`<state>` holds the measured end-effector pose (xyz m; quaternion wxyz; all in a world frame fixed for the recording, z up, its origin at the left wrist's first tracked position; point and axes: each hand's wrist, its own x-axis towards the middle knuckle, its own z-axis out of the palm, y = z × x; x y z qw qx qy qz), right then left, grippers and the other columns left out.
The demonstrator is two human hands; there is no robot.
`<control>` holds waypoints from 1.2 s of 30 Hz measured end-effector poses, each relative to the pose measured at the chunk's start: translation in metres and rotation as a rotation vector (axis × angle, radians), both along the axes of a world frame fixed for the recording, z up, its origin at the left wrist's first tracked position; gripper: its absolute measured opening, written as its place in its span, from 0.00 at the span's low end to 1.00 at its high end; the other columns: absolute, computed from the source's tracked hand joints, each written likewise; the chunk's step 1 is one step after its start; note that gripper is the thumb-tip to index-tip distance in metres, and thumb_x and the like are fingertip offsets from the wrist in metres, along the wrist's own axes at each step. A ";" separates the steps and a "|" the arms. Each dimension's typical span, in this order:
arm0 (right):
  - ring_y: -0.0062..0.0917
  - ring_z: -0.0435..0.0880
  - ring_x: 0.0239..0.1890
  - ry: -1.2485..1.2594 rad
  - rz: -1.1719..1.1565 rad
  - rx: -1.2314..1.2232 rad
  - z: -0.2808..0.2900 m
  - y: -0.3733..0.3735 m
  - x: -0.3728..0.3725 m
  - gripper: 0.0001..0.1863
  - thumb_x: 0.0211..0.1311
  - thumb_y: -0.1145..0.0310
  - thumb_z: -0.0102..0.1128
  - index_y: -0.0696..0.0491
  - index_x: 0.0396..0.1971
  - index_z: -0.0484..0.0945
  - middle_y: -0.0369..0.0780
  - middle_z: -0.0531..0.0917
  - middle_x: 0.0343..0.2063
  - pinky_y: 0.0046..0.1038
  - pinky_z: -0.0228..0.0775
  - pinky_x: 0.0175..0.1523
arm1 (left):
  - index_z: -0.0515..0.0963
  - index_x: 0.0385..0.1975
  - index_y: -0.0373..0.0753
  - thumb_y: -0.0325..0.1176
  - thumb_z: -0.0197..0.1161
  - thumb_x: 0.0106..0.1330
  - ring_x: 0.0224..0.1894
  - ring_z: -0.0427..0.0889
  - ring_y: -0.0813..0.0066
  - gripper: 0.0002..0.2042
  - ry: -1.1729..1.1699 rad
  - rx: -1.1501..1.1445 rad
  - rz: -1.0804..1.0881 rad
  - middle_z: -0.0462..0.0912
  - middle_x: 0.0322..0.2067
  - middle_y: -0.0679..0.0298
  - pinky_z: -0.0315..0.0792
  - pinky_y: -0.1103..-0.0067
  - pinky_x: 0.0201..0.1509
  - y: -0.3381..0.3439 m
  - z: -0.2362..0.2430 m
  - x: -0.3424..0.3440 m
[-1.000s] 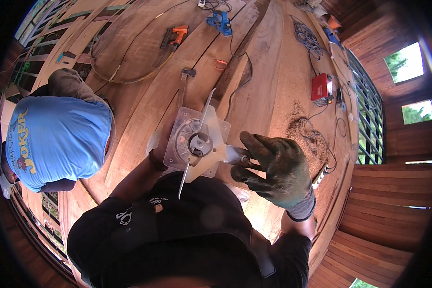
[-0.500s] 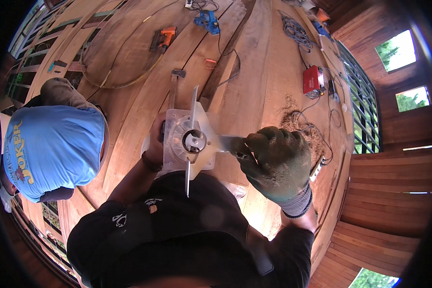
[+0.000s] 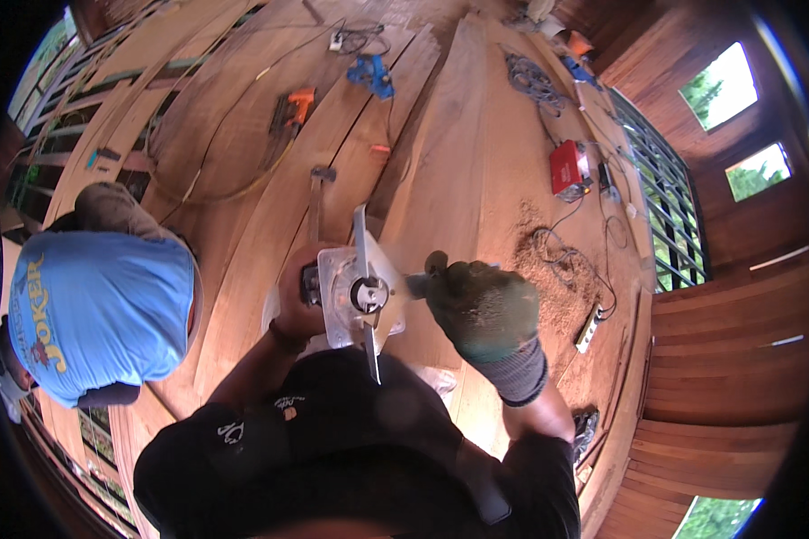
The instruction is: The person uses a handheld electric router to shape the edges of a rectangular wooden board. They repeatedly adjust the router's depth and guide, then run the tool along the board's edges to create a beveled profile. The person also wipes away sawdust from the work surface during the process.
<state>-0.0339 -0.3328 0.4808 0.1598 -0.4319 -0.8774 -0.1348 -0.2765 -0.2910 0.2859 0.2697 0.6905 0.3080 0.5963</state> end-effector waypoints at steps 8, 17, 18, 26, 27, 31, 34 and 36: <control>0.29 0.85 0.23 -0.045 -0.073 0.065 -0.020 0.006 0.014 0.14 0.62 0.72 0.64 0.53 0.48 0.82 0.34 0.86 0.25 0.33 0.72 0.22 | 0.70 0.52 0.37 0.45 0.86 0.41 0.51 0.85 0.48 0.40 0.071 0.172 0.092 0.85 0.49 0.48 0.75 0.57 0.58 0.012 0.020 0.003; 0.30 0.87 0.24 0.286 -0.093 -0.103 -0.071 0.005 0.026 0.13 0.68 0.78 0.57 0.57 0.50 0.81 0.39 0.89 0.30 0.29 0.78 0.26 | 0.70 0.53 0.37 0.45 0.85 0.43 0.52 0.83 0.46 0.40 0.255 0.275 0.107 0.84 0.52 0.48 0.72 0.54 0.60 0.014 0.025 -0.001; 0.30 0.87 0.23 0.360 -0.096 -0.160 -0.079 0.005 0.030 0.13 0.67 0.79 0.58 0.58 0.50 0.81 0.40 0.89 0.30 0.29 0.78 0.26 | 0.69 0.54 0.36 0.44 0.86 0.42 0.52 0.83 0.45 0.40 0.267 0.288 0.116 0.84 0.51 0.47 0.72 0.54 0.59 0.014 0.025 0.000; 0.39 0.88 0.34 0.460 -0.270 -0.415 -0.110 0.013 0.046 0.16 0.45 0.72 0.69 0.56 0.38 0.81 0.44 0.86 0.36 0.38 0.79 0.36 | 0.69 0.55 0.37 0.41 0.86 0.41 0.52 0.83 0.46 0.42 0.335 0.339 0.119 0.83 0.52 0.49 0.71 0.53 0.60 0.022 0.024 0.016; 0.38 0.88 0.34 0.494 -0.256 -0.423 -0.108 0.015 0.046 0.14 0.45 0.72 0.69 0.56 0.34 0.79 0.44 0.85 0.34 0.37 0.79 0.36 | 0.69 0.56 0.37 0.41 0.87 0.40 0.52 0.82 0.46 0.42 0.340 0.330 0.125 0.83 0.52 0.49 0.71 0.53 0.60 0.023 0.023 0.019; 0.35 0.89 0.31 1.148 -0.509 -0.859 -0.090 0.006 0.045 0.11 0.62 0.66 0.64 0.57 0.38 0.82 0.45 0.88 0.34 0.34 0.81 0.36 | 0.70 0.54 0.38 0.41 0.87 0.39 0.52 0.83 0.49 0.41 0.233 0.290 0.087 0.83 0.52 0.51 0.72 0.56 0.59 0.036 0.013 0.027; 0.35 0.89 0.31 1.618 -0.358 -1.036 -0.086 -0.008 0.049 0.21 0.76 0.56 0.53 0.61 0.38 0.83 0.48 0.89 0.33 0.32 0.83 0.38 | 0.70 0.55 0.36 0.39 0.87 0.39 0.53 0.82 0.52 0.42 -0.002 0.073 -0.010 0.83 0.53 0.53 0.72 0.59 0.60 0.046 0.008 0.031; 0.35 0.90 0.32 1.748 -0.007 -1.093 -0.096 -0.025 0.047 0.30 0.80 0.49 0.44 0.63 0.37 0.83 0.50 0.89 0.32 0.32 0.84 0.39 | 0.68 0.59 0.34 0.35 0.87 0.45 0.55 0.81 0.59 0.42 -0.335 -0.264 -0.215 0.81 0.55 0.54 0.73 0.64 0.61 0.048 0.008 0.035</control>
